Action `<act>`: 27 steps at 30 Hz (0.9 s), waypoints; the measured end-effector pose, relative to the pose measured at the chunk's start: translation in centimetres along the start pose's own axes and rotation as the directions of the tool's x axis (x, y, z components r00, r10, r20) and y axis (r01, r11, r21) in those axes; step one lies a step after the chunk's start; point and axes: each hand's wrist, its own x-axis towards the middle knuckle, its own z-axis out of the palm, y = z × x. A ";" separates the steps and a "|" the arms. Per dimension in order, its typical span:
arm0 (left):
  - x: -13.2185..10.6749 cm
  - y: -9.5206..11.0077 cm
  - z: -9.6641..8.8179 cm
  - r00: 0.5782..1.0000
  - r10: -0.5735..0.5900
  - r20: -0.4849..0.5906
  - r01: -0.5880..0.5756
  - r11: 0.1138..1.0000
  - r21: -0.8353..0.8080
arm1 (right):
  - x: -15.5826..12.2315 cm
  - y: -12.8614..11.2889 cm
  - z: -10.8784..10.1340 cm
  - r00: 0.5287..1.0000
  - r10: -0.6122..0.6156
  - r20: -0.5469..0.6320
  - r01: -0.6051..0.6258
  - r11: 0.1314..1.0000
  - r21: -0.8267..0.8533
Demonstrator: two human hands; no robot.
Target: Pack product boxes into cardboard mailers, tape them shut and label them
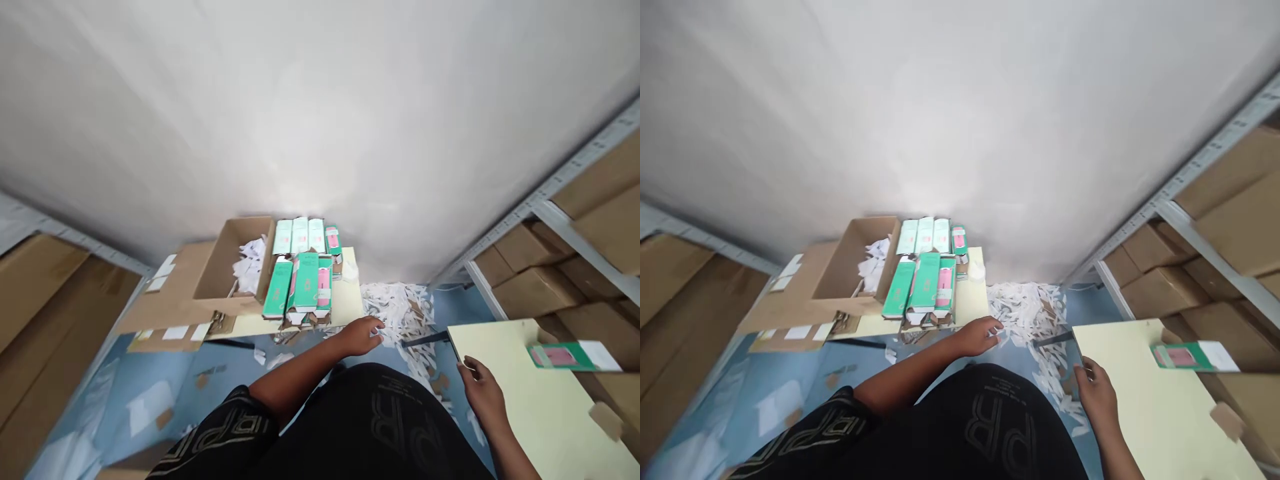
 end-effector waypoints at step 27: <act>-31.2 -12.7 -17.3 0.322 -0.464 -0.825 0.781 0.622 -0.045 | -0.1 -24.4 11.3 0.797 -0.507 0.328 0.482 0.861 0.161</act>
